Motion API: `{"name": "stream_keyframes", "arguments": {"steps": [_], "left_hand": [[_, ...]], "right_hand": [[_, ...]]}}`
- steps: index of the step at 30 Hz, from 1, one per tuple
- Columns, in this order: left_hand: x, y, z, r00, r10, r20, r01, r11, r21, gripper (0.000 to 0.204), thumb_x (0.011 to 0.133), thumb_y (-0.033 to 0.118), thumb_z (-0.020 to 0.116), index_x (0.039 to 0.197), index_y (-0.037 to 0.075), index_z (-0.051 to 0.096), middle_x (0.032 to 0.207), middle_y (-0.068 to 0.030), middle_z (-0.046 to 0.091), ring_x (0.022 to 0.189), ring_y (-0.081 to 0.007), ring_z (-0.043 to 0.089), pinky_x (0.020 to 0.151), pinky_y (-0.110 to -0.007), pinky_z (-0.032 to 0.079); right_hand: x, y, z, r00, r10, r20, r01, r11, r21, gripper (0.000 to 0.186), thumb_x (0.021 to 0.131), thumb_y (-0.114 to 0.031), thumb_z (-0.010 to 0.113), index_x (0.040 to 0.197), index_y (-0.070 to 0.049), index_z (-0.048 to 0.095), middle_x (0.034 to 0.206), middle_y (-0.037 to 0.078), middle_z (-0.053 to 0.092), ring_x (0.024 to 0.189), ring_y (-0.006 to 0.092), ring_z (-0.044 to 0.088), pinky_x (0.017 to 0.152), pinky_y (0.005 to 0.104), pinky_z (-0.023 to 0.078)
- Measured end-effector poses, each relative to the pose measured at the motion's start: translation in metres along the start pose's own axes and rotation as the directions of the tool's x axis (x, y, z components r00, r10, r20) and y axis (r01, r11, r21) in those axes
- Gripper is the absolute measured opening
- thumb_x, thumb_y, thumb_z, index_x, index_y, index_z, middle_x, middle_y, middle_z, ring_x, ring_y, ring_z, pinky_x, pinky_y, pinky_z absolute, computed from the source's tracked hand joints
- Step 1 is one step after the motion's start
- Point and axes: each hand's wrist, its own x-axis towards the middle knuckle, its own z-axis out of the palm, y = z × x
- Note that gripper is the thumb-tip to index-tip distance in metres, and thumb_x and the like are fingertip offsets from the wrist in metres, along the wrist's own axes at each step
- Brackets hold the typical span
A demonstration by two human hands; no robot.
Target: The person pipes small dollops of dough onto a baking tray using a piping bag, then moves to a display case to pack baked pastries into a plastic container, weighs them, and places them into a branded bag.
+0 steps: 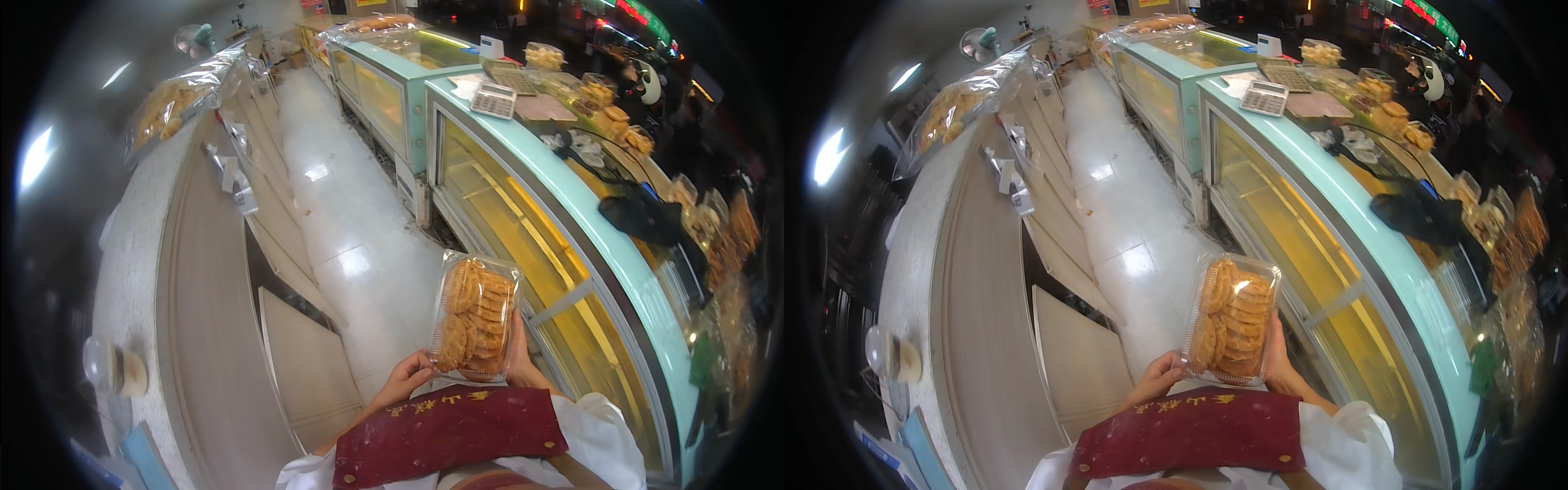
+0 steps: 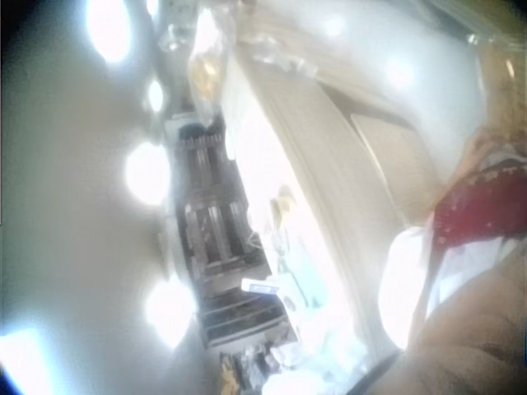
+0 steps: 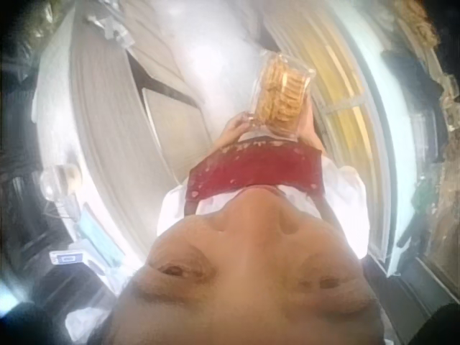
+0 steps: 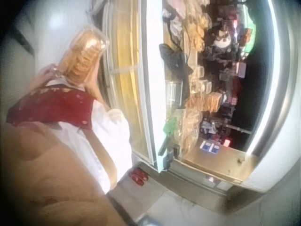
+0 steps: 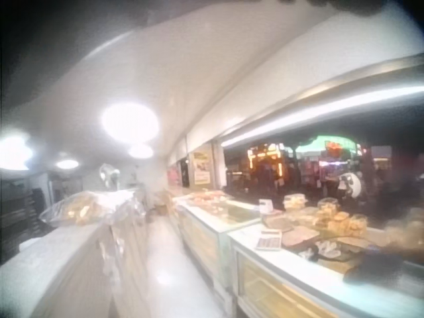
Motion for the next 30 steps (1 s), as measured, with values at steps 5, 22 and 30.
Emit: {"name": "stream_keyframes", "arguments": {"steps": [5,22,30], "left_hand": [[0.059,0.040,-0.035,1.000,0.015,-0.023,-0.016,1.000,-0.006,0.013,0.091,0.016,0.054,0.093,0.004,0.050,0.112,-0.0099,0.052,0.103,-0.0159,0.049,0.092,-0.032,0.038],[0.169,0.057,-0.244,0.916,-0.281,-0.287,0.307,0.950,0.049,0.025,0.094,0.023,0.049,0.102,0.000,0.054,0.116,-0.0163,0.056,0.108,-0.0219,0.055,0.092,-0.035,0.044],[0.246,0.143,-0.339,0.916,-0.305,-0.261,0.329,0.943,0.053,0.025,0.094,0.023,0.049,0.102,0.000,0.055,0.113,-0.0157,0.057,0.106,-0.0216,0.056,0.091,-0.035,0.044]], "right_hand": [[0.087,-0.035,0.017,0.999,0.043,0.009,-0.043,0.997,-0.069,0.061,0.091,-0.056,0.034,0.121,-0.006,0.050,0.114,0.010,0.057,0.101,0.0242,0.056,0.084,0.0378,0.049],[0.354,-0.134,0.149,0.955,-0.072,0.287,-0.006,0.965,0.262,0.055,0.092,-0.046,0.035,0.129,-0.006,0.045,0.129,0.015,0.049,0.114,0.0309,0.051,0.100,0.0473,0.039],[0.437,-0.170,0.218,0.974,-0.184,0.132,0.150,0.960,0.235,0.070,0.084,-0.064,0.038,0.132,-0.014,0.042,0.132,0.015,0.044,0.116,0.0365,0.045,0.096,0.0557,0.036]]}}
